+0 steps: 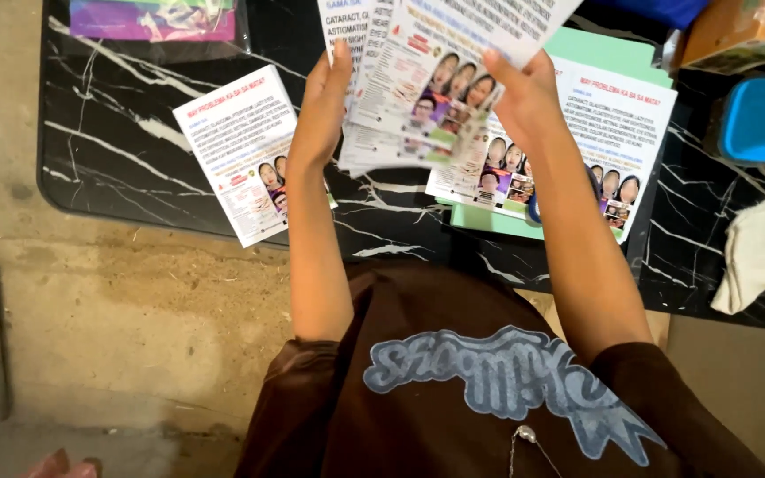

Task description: Cutting and stacking promotional flyers using scissors at a workstation.

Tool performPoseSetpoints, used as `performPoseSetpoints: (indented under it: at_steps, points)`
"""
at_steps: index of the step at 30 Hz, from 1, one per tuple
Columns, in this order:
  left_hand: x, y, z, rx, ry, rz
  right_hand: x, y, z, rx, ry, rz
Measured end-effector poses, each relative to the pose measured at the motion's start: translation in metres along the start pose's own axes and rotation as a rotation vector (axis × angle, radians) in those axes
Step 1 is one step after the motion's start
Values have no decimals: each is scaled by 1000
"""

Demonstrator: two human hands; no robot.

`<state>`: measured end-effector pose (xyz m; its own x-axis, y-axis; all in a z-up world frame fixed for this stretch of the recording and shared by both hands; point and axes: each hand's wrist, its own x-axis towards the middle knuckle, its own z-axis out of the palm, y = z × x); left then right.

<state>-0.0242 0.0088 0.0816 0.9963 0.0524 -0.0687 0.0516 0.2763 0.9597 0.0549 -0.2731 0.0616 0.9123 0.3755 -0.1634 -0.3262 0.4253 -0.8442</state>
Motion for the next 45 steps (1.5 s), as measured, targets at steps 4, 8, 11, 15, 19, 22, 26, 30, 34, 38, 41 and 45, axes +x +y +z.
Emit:
performPoseSetpoints:
  at_steps: [4,8,11,15,19,22,26,30,34,38,41,45]
  points:
    - [-17,26,3,84,0,148,18,15,12,-47,-82,-95]
    - [-17,18,-9,248,3,227,14,-11,44,-134,-184,-148]
    - [-22,22,-17,259,47,212,9,-26,64,-207,-215,-142]
    - [-30,18,-28,325,143,191,15,-19,63,-356,-290,-267]
    - [-23,1,-33,346,191,256,21,6,61,-400,-325,-324]
    - [-19,5,-24,317,206,242,24,18,53,-421,-247,-239]
    - [-14,-11,-27,167,202,207,21,13,64,-358,-176,-93]
    - [-8,-23,-26,179,308,192,25,13,66,-382,-151,-98]
    - [-4,-17,-27,295,372,231,33,19,58,-519,-170,-246]
    - [-2,-8,-26,434,350,282,41,28,48,-602,-196,-290]
    - [-6,-11,-26,466,337,259,39,31,47,-600,-113,-204]
    - [-16,-2,-15,487,323,313,32,24,43,-591,-87,-293]
